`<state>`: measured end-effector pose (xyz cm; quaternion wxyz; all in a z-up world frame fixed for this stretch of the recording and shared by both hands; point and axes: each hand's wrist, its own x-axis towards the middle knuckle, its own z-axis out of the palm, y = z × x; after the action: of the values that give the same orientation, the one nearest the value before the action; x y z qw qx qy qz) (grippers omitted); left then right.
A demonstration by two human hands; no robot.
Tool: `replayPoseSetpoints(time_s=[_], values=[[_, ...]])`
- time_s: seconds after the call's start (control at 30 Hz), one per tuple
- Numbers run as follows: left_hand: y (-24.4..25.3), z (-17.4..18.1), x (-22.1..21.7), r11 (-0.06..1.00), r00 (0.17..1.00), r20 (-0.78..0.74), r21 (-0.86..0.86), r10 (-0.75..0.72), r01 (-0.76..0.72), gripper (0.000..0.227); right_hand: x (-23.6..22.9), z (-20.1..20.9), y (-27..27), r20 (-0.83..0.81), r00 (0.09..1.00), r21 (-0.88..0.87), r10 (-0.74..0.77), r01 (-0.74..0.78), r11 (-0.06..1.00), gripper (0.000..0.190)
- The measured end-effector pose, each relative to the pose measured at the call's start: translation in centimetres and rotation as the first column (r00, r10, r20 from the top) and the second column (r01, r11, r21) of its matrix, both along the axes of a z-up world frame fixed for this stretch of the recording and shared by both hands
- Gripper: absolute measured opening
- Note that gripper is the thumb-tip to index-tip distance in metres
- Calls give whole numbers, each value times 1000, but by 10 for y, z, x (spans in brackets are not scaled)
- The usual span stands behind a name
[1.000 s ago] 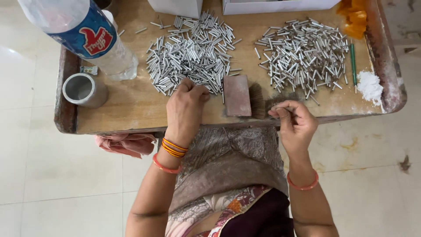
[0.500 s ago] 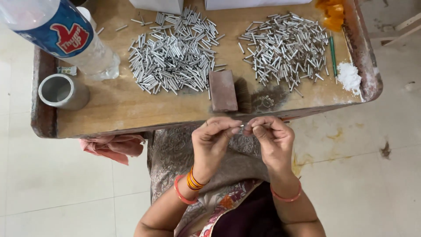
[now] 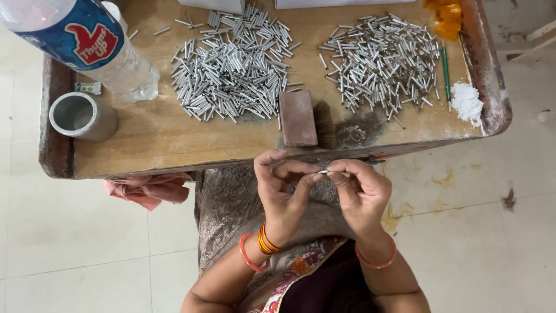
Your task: The person sits at a wooden table and repeatedly picks up small metal pins and white cylindrical pieces. They insert the pins into the white pieces by hand and place the assembled items into a pile on the table.
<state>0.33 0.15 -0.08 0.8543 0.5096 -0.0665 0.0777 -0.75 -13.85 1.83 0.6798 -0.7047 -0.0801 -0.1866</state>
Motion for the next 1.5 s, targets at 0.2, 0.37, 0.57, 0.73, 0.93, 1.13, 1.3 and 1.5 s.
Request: replayPoseSetpoints(time_s=[0.2,0.37,0.57,0.73,0.93,1.13,1.3,1.5], values=[[9,-2,5,773,935,304,543,185,-329,53,13,26,-13,-2,999,-375,-50,46,926,20],[12,-10,8,880,955,248,402,162,-253,53,22,51,-5,-227,965,-204,132,-180,962,41],[17,-12,4,967,987,144,231,75,-107,55,19,35,-8,-48,984,-357,170,-176,918,22],[17,-6,2,970,982,169,213,83,-118,58,17,35,-8,-106,977,-288,185,-208,935,22],[20,2,-1,998,998,60,68,-6,1,58,14,38,-11,-106,975,-277,194,-217,936,17],[21,3,-4,996,998,64,85,-14,9,60,13,46,-10,-69,967,-292,244,-253,922,15],[18,3,-4,990,994,107,138,14,-29,59,12,27,-18,-89,962,-120,259,-268,956,12],[17,2,-5,999,994,107,30,36,-39,55,21,30,-22,-135,898,-53,418,-428,902,10]])
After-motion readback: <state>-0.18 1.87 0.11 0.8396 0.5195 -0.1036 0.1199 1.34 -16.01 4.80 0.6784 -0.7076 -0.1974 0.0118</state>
